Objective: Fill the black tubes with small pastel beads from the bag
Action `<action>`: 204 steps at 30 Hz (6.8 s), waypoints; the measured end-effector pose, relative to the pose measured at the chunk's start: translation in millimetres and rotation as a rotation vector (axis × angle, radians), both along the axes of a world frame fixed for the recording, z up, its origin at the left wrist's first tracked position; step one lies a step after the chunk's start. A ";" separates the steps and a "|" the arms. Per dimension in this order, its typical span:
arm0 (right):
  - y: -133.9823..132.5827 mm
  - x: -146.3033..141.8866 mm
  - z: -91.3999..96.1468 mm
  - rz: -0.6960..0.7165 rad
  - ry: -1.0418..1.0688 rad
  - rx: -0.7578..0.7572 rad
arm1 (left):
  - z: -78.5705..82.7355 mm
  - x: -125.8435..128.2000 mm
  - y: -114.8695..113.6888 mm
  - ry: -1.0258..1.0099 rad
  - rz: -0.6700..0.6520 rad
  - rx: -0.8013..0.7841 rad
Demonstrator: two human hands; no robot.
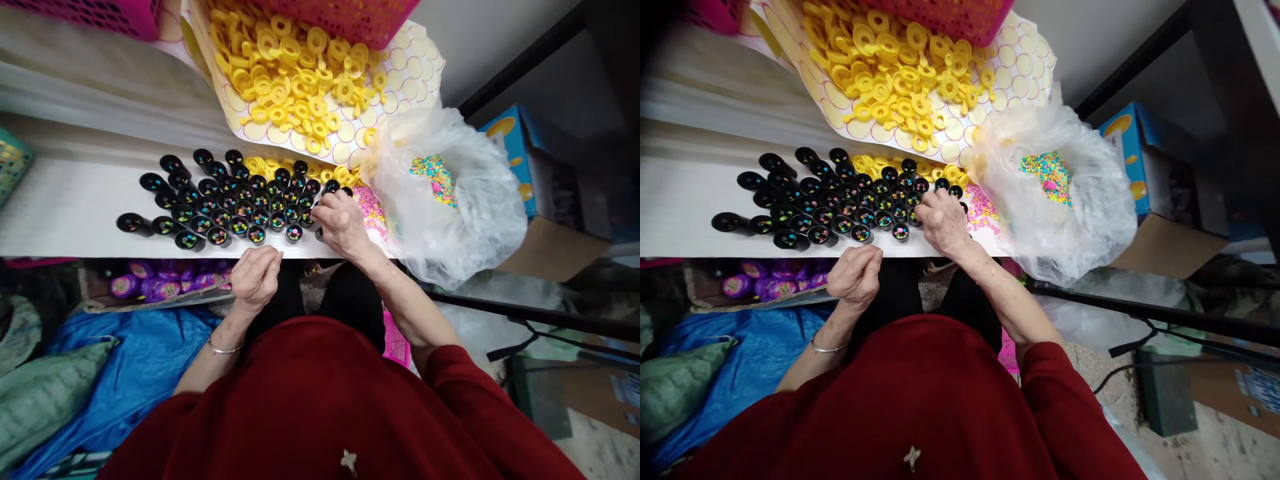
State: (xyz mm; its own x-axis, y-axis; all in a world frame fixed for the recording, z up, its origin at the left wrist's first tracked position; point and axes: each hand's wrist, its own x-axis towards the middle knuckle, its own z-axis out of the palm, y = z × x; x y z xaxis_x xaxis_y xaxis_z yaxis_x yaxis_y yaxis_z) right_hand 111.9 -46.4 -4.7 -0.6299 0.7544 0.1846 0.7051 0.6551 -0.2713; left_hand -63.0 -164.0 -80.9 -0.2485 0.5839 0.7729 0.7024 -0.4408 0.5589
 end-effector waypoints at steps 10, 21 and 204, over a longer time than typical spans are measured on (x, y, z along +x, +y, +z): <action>2.2 -8.3 2.1 0.055 -0.232 0.031 | -11.0 5.3 2.8 -0.129 -0.005 -0.082; 2.2 -8.0 -1.9 0.031 -0.226 0.024 | -12.7 4.7 2.2 -0.126 0.005 -0.115; 53.7 37.9 -28.5 0.002 0.188 0.007 | -35.3 -6.2 8.2 0.214 0.084 -0.131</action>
